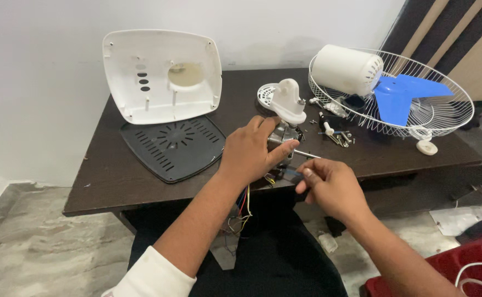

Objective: The person holds a disassembled electric fan motor and uses a screwdriver to adjust internal components and wires. They rotate the motor housing to access different sides while tightening screws and organizing the wiring.

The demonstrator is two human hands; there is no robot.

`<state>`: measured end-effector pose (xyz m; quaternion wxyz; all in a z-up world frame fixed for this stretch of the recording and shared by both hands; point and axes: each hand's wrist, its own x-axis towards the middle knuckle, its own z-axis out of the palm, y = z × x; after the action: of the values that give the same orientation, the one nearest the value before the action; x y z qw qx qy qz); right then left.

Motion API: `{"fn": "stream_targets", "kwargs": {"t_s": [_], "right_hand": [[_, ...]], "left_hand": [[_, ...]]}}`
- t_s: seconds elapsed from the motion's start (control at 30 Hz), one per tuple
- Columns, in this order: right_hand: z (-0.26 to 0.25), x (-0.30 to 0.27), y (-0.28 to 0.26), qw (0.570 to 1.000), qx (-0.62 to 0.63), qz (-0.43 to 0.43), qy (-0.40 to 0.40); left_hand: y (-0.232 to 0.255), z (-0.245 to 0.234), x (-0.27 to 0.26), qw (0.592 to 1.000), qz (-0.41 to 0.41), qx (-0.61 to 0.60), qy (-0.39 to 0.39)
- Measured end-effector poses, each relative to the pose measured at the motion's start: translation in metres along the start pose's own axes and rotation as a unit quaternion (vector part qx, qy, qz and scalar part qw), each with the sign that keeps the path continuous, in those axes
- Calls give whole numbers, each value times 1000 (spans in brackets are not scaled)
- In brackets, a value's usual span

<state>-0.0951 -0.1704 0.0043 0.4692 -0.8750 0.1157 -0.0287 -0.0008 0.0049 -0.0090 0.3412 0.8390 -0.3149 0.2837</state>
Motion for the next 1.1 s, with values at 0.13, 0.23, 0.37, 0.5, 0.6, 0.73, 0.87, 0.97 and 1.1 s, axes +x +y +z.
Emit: {"fn": "stream_targets", "kwargs": {"t_s": [0.13, 0.23, 0.37, 0.5, 0.6, 0.73, 0.87, 0.97, 1.1], "right_hand": [[-5, 12, 9, 989, 108, 69, -78], [-7, 18, 16, 971, 166, 133, -109], [-6, 24, 27, 902, 348, 180, -182], [0, 22, 36, 876, 406, 187, -180], [10, 14, 37, 886, 396, 165, -174], [30, -1, 31, 958, 260, 99, -66], [39, -17, 25, 997, 30, -57, 42], [38, -30, 24, 965, -95, -210, 125], [39, -32, 21, 940, -162, -269, 135]], "left_hand": [[-1, 1, -1, 1000, -4, -11, -2], [-1, 0, -2, 1000, 11, -13, 5], [0, -3, -1, 999, 10, -29, -17], [-1, -6, -1, 998, -4, -52, -39], [-2, -6, 0, 997, -4, -65, -46], [-4, -5, -1, 996, 21, -86, -24], [-4, -5, 0, 995, 14, -91, -24], [-2, -7, -1, 994, 1, -102, -32], [1, -9, 0, 993, -18, -104, -51]]}}
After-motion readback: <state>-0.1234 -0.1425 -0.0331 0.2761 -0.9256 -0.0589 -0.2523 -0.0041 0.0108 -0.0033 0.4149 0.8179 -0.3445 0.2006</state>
